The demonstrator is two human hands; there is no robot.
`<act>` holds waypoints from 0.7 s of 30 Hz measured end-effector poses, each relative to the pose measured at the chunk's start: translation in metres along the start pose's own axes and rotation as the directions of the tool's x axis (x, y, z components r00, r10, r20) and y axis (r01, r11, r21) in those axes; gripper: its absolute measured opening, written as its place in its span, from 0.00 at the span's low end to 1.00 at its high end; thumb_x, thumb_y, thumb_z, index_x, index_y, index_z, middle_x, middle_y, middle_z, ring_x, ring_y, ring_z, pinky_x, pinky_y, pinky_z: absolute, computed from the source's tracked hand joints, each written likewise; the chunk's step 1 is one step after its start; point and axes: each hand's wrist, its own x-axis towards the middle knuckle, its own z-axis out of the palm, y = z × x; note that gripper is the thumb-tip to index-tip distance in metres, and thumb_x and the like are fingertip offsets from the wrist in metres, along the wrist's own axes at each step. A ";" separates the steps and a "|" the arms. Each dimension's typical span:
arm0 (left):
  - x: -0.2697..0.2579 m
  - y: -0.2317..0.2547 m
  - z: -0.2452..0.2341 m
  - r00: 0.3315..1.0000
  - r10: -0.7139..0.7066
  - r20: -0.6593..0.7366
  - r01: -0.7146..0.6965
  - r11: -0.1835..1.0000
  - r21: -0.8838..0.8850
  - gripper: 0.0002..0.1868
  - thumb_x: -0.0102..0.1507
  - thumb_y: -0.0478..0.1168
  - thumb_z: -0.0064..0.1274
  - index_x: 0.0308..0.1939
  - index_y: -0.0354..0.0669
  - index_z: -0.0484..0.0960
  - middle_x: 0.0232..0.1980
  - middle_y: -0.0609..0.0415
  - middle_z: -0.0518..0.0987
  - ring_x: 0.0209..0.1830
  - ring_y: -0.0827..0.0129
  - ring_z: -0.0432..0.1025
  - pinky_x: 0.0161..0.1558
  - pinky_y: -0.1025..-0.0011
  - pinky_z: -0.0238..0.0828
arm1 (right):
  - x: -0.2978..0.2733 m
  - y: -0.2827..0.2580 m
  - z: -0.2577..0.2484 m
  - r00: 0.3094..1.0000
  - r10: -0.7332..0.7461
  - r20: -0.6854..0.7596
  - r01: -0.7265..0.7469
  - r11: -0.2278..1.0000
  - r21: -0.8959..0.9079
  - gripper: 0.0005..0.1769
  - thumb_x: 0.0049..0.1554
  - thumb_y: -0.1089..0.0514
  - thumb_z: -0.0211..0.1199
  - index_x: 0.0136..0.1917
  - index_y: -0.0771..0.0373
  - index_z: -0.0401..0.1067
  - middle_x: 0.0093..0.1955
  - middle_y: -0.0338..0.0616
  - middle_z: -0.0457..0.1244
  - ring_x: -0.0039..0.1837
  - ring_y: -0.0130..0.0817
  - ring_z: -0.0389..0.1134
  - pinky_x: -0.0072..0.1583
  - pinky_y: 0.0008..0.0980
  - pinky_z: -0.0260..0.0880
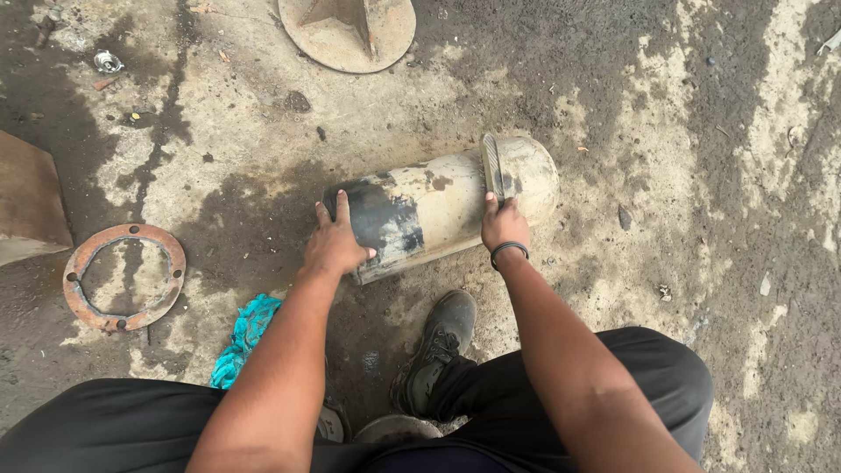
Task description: The person scrubs a cylindrical metal object with a wire brush, then uses a circular metal ring to scrub the same object. They wipe the cylinder with a blue cloth and continue scrubbing with the wire brush.
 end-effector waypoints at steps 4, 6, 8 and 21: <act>0.017 -0.007 -0.009 0.999 0.039 -0.031 -0.038 0.999 0.014 0.70 0.51 0.55 0.72 0.82 0.65 0.33 0.84 0.40 0.37 0.75 0.40 0.60 0.70 0.49 0.63 | -0.028 -0.013 0.013 0.999 -0.029 0.042 0.025 0.993 0.113 0.32 0.67 0.33 0.41 0.61 0.65 0.63 0.43 0.60 0.69 0.46 0.53 0.74 0.45 0.48 0.75; 0.025 -0.013 -0.009 0.996 0.070 -0.047 -0.070 0.998 -0.003 0.70 0.49 0.54 0.73 0.82 0.65 0.34 0.84 0.40 0.39 0.74 0.41 0.60 0.70 0.51 0.63 | -0.060 -0.025 0.029 0.996 -0.033 0.086 0.017 0.984 0.177 0.32 0.64 0.33 0.43 0.61 0.63 0.62 0.40 0.55 0.70 0.41 0.47 0.74 0.40 0.42 0.75; 0.029 -0.021 -0.004 0.988 0.112 -0.110 -0.116 0.993 -0.029 0.71 0.47 0.55 0.75 0.82 0.65 0.37 0.83 0.39 0.43 0.75 0.43 0.59 0.70 0.52 0.62 | -0.090 -0.038 0.048 0.989 -0.093 0.114 0.069 0.977 0.199 0.31 0.64 0.34 0.46 0.62 0.64 0.61 0.38 0.54 0.71 0.39 0.46 0.74 0.39 0.41 0.75; 0.025 -0.043 0.030 0.906 0.217 -0.363 -0.302 0.933 -0.195 0.66 0.47 0.50 0.75 0.81 0.58 0.47 0.73 0.36 0.67 0.71 0.45 0.65 0.68 0.55 0.64 | 0.007 0.040 0.012 0.989 0.138 -0.056 -0.121 0.964 0.238 0.28 0.65 0.38 0.45 0.60 0.65 0.64 0.42 0.56 0.71 0.42 0.49 0.75 0.41 0.47 0.77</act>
